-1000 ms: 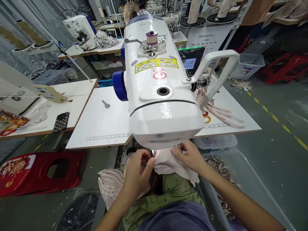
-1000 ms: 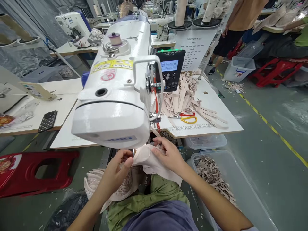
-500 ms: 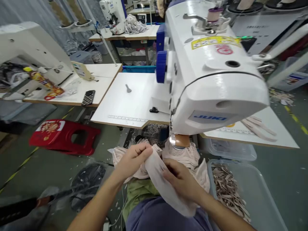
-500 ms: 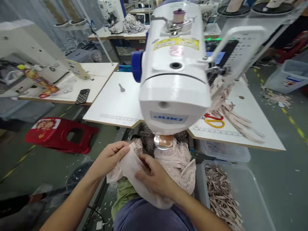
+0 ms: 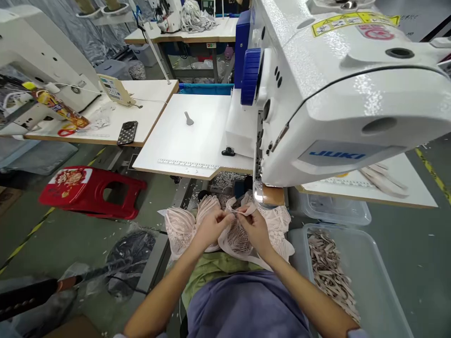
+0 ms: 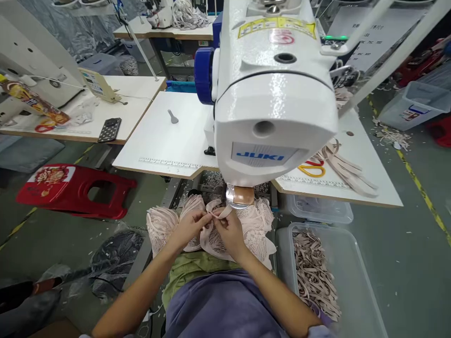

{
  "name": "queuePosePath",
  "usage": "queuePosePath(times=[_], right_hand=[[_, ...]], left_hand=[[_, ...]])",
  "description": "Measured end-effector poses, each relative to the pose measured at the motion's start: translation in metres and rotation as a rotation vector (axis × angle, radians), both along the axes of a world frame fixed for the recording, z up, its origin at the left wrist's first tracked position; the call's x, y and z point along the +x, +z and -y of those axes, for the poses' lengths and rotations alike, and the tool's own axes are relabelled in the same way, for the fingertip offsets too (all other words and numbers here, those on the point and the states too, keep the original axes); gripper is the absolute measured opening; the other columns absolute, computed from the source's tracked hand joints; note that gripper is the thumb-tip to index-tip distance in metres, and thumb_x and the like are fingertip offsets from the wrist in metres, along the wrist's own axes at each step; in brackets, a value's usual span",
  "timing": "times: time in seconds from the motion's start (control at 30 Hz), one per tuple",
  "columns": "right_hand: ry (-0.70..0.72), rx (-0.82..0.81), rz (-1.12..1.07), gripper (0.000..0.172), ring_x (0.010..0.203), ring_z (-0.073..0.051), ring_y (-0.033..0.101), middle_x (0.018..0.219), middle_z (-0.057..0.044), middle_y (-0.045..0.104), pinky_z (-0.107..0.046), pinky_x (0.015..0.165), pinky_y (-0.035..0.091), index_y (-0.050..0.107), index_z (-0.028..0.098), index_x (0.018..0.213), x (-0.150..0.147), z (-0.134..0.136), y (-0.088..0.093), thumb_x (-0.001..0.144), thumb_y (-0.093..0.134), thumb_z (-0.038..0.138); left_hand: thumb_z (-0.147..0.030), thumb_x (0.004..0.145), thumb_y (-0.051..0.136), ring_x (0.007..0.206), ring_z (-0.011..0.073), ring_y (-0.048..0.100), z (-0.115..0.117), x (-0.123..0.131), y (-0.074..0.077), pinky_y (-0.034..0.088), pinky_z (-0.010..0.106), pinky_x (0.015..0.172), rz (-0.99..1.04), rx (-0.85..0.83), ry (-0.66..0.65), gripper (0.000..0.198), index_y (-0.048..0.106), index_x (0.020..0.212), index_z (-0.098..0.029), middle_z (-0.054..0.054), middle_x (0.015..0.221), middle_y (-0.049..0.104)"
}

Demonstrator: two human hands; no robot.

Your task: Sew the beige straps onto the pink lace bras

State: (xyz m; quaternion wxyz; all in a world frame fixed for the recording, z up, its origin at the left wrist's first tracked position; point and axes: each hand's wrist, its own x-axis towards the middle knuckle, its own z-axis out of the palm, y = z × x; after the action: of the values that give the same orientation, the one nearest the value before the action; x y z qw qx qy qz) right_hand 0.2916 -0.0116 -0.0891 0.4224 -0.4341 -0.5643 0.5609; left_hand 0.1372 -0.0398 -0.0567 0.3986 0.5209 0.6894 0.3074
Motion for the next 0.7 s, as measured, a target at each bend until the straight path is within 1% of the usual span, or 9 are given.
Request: queuePosePath(times=[0.07, 0.1, 0.17, 0.23, 0.27, 0.4, 0.5, 0.6, 0.7], right_hand=[[0.052, 0.197, 0.140, 0.015, 0.097, -0.024, 0.064, 0.100, -0.008, 0.068, -0.041, 0.087, 0.052, 0.065, 0.023, 0.089, 0.011, 0.007, -0.011, 0.087, 0.060, 0.037], [0.078, 0.250, 0.212, 0.015, 0.095, -0.025, 0.064, 0.099, -0.009, 0.068, -0.040, 0.085, 0.053, 0.066, 0.023, 0.089, 0.017, 0.009, -0.014, 0.087, 0.060, 0.036], [0.106, 0.263, 0.345, 0.015, 0.079, -0.022, 0.064, 0.086, -0.007, 0.067, -0.036, 0.071, 0.054, 0.066, 0.022, 0.089, 0.028, 0.013, -0.015, 0.086, 0.061, 0.035], [0.100, 0.247, 0.418, 0.017, 0.061, -0.019, 0.060, 0.071, -0.002, 0.063, -0.031, 0.058, 0.050, 0.066, 0.022, 0.091, 0.038, 0.012, -0.007, 0.086, 0.061, 0.037], [0.101, 0.260, 0.429, 0.018, 0.058, -0.018, 0.058, 0.069, -0.001, 0.063, -0.030, 0.057, 0.050, 0.067, 0.022, 0.095, 0.041, 0.011, 0.000, 0.087, 0.060, 0.037], [0.111, 0.402, 0.440, 0.030, 0.069, -0.019, 0.065, 0.091, -0.008, 0.072, -0.034, 0.068, 0.055, 0.068, 0.023, 0.115, 0.039, 0.000, 0.025, 0.093, 0.053, 0.036], [0.077, 0.461, 0.459, 0.029, 0.078, -0.021, 0.070, 0.101, -0.012, 0.074, -0.035, 0.071, 0.058, 0.071, 0.020, 0.113, 0.033, -0.007, 0.028, 0.094, 0.052, 0.032], [0.034, 0.552, 0.474, 0.026, 0.087, -0.021, 0.072, 0.098, -0.010, 0.075, -0.034, 0.074, 0.060, 0.074, 0.023, 0.108, 0.031, -0.008, 0.027, 0.095, 0.052, 0.028], [-0.008, 0.749, 0.432, 0.026, 0.080, -0.017, 0.072, 0.090, -0.005, 0.077, -0.028, 0.072, 0.059, 0.076, 0.028, 0.103, 0.029, -0.002, 0.028, 0.095, 0.052, 0.020]], left_hand=[[-0.050, 0.091, 0.048, 0.066, 0.0167, 0.059, -0.002, 0.013, -0.006, 0.048, 0.026, 0.060, 0.089, 0.000, -0.012, 0.041, 0.064, 0.074, -0.016, 0.002, 0.067, 0.064], [-0.048, 0.093, 0.045, 0.069, 0.0170, 0.060, -0.002, 0.018, -0.005, 0.049, 0.026, 0.063, 0.118, 0.011, 0.003, 0.041, 0.064, 0.076, -0.016, 0.002, 0.070, 0.065], [-0.044, 0.094, 0.042, 0.074, 0.0178, 0.061, -0.002, 0.023, 0.003, 0.049, 0.027, 0.067, 0.143, 0.038, 0.051, 0.038, 0.064, 0.079, -0.017, 0.003, 0.076, 0.067], [-0.040, 0.092, 0.045, 0.076, 0.0185, 0.061, 0.000, 0.026, 0.015, 0.048, 0.028, 0.070, 0.148, 0.059, 0.072, 0.033, 0.065, 0.081, -0.017, 0.003, 0.077, 0.068], [-0.039, 0.091, 0.047, 0.077, 0.0190, 0.061, 0.001, 0.027, 0.021, 0.048, 0.029, 0.072, 0.149, 0.067, 0.070, 0.030, 0.066, 0.083, -0.018, 0.004, 0.079, 0.068], [-0.041, 0.087, 0.052, 0.077, 0.0194, 0.062, 0.005, 0.030, 0.038, 0.048, 0.029, 0.071, 0.183, 0.052, 0.014, 0.030, 0.071, 0.091, -0.017, 0.005, 0.082, 0.071], [-0.046, 0.088, 0.049, 0.070, 0.0181, 0.061, 0.004, 0.032, 0.042, 0.048, 0.027, 0.065, 0.213, 0.002, 0.003, 0.037, 0.071, 0.090, -0.016, 0.004, 0.075, 0.069], [-0.049, 0.085, 0.049, 0.068, 0.0178, 0.061, 0.001, 0.032, 0.041, 0.049, 0.027, 0.065, 0.223, -0.033, 0.017, 0.038, 0.069, 0.081, -0.017, 0.004, 0.071, 0.068], [-0.052, 0.083, 0.048, 0.065, 0.0173, 0.058, 0.000, 0.035, 0.042, 0.048, 0.027, 0.064, 0.216, -0.047, 0.029, 0.039, 0.063, 0.070, -0.018, 0.002, 0.065, 0.062]])
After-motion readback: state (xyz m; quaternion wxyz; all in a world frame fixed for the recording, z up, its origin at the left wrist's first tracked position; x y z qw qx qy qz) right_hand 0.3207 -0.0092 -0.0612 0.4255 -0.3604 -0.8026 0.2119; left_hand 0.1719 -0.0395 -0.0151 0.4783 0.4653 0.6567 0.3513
